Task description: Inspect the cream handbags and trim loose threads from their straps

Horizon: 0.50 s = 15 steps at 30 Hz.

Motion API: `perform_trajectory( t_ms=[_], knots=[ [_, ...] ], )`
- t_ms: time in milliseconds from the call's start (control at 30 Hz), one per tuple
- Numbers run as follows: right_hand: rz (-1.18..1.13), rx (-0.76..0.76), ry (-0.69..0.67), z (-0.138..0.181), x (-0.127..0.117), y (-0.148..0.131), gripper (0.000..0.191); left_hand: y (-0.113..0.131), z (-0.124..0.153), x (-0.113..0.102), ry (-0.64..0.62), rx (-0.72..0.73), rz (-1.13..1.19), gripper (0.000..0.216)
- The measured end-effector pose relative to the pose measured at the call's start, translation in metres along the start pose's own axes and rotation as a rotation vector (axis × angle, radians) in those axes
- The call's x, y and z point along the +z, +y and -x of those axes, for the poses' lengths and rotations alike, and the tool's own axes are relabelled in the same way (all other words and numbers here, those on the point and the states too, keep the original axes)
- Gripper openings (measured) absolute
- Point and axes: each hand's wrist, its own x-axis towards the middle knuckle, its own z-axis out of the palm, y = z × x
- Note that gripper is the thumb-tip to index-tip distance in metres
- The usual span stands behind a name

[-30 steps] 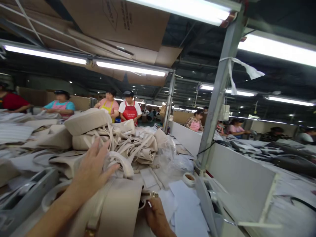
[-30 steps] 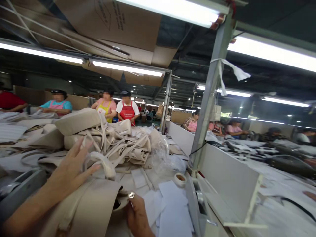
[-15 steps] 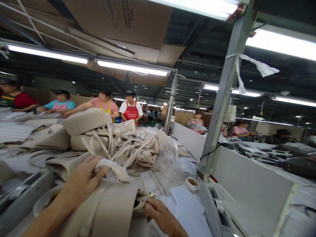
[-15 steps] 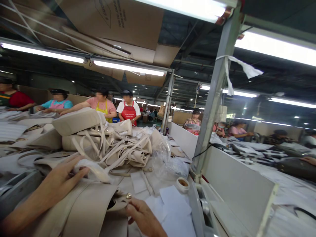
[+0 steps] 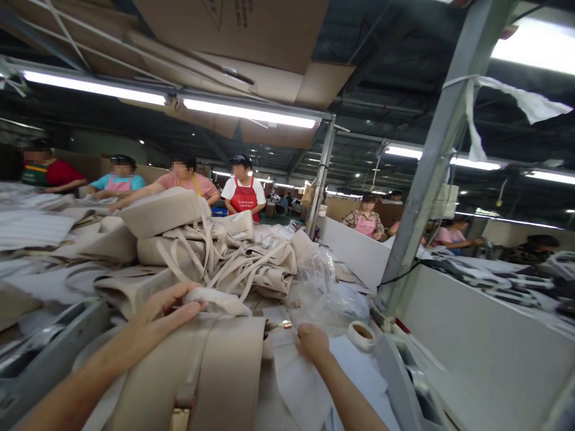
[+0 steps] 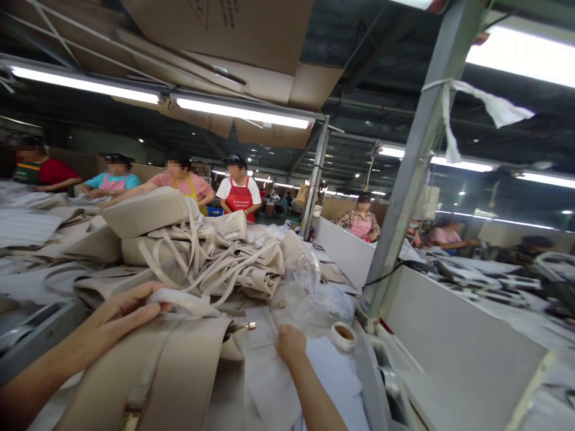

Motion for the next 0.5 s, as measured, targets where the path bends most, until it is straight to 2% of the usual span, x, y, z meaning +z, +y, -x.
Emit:
perform_trajectory(
  t_ms=[100,200,267,333,367,433,500],
  knots=[
    [-0.095,-0.049,0.044,-0.012,-0.014,-0.009,0.016,0.001,-0.001,0.003,0.003,0.007,-0.011,0.045],
    [-0.308,-0.174,0.125,-0.012,-0.05,-0.019,0.025,0.006,-0.001,0.004,0.031,0.031,-0.026,0.041],
    [-0.488,-0.262,0.186,0.0,-0.077,-0.03,0.032,0.01,-0.003,0.004,0.055,0.045,-0.009,0.037],
    [-0.729,-0.32,0.244,0.022,-0.099,-0.044,0.044,0.013,-0.008,0.005,0.073,0.062,0.032,0.031],
    [-0.958,-0.314,0.253,0.038,-0.105,-0.052,0.045,0.015,-0.011,0.005,0.078,0.069,0.052,0.029],
    [-1.271,-0.282,0.158,0.073,-0.107,-0.069,0.045,0.017,-0.016,0.006,0.085,0.078,0.088,0.028],
    [-1.378,-0.305,0.028,0.109,-0.094,-0.086,0.041,0.02,-0.02,0.009,0.102,0.08,0.117,0.025]
  ],
)
